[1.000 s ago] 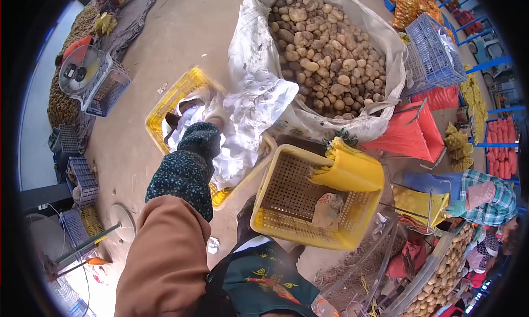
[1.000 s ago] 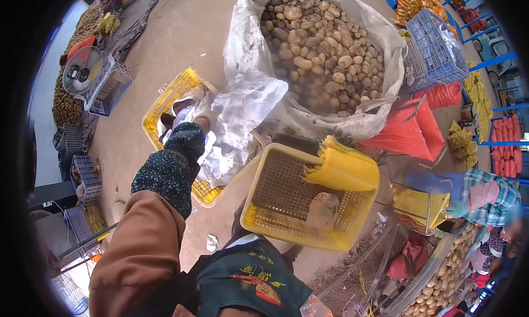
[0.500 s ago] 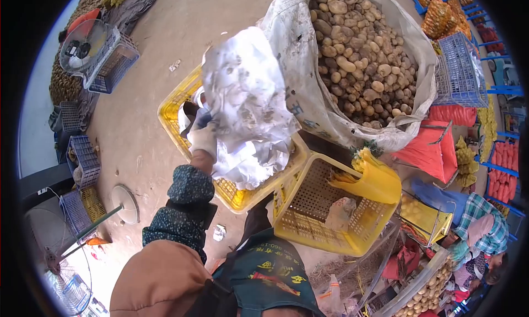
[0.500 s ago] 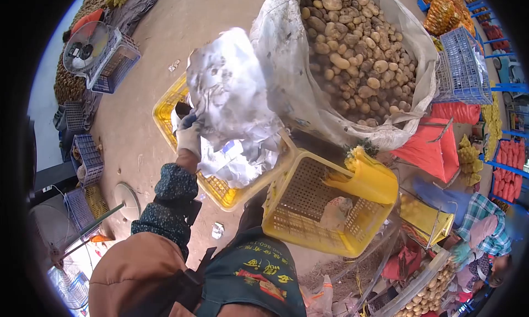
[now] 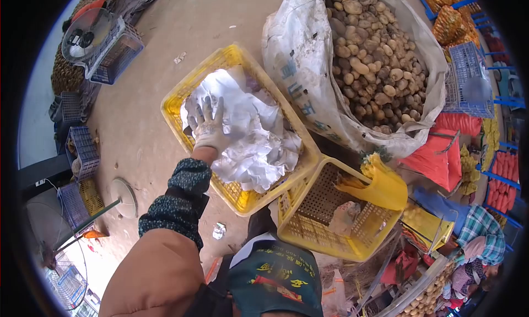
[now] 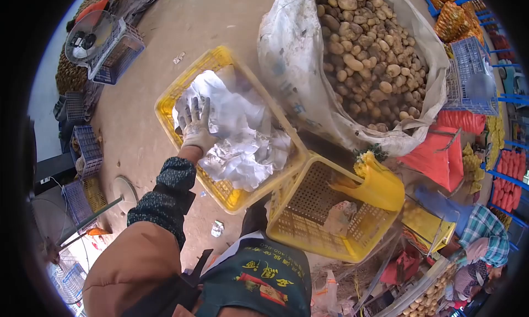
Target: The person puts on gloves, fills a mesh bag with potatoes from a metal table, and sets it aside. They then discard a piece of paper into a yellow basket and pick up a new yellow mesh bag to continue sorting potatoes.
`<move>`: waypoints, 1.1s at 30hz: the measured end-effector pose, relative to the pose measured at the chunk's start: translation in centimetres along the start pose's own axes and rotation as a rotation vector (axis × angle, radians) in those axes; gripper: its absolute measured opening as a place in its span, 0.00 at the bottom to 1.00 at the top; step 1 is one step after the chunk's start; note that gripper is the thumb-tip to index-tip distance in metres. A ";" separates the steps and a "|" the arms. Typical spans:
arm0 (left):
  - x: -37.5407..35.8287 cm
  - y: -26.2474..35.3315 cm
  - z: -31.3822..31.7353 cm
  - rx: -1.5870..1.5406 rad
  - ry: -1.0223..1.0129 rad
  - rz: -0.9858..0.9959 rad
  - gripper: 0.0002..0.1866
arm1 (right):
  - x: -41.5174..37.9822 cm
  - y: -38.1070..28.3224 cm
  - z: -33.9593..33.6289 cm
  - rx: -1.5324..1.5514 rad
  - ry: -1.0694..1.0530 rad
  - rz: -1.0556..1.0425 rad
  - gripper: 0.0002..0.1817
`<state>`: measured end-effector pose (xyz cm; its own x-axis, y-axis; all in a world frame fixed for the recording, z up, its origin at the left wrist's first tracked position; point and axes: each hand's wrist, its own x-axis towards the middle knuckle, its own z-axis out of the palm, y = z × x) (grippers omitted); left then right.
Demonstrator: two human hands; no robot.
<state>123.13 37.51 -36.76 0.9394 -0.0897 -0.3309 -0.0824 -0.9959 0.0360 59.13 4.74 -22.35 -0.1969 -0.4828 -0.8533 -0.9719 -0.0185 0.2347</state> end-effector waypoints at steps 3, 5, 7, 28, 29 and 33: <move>4.4 -0.3 8.3 0.064 -0.303 0.093 0.68 | -0.9 3.6 -1.3 -0.019 0.025 0.081 0.18; 5.8 1.5 10.9 0.182 -0.531 0.052 0.63 | -1.4 6.5 -2.2 -0.043 0.051 0.120 0.18; 7.7 2.4 12.1 0.215 -0.659 0.030 0.60 | -1.0 9.9 -3.1 -0.075 0.087 0.111 0.19; -26.2 24.4 -5.9 -0.185 -0.043 1.478 0.60 | 2.0 8.2 -3.7 -0.113 0.817 -0.671 0.12; -29.8 26.8 -5.9 -0.059 -0.161 1.555 0.66 | 1.6 7.8 -4.7 -0.224 0.838 -0.881 0.11; -41.5 32.7 -4.4 -0.261 -0.543 1.667 0.76 | -2.6 4.7 -6.0 0.558 0.551 -0.996 0.17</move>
<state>82.88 8.70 -17.72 -0.2882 -0.9570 -0.0335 -0.6446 0.1680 0.7458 55.87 0.66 -16.25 0.5974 -0.7741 -0.2096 -0.6165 -0.2760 -0.7374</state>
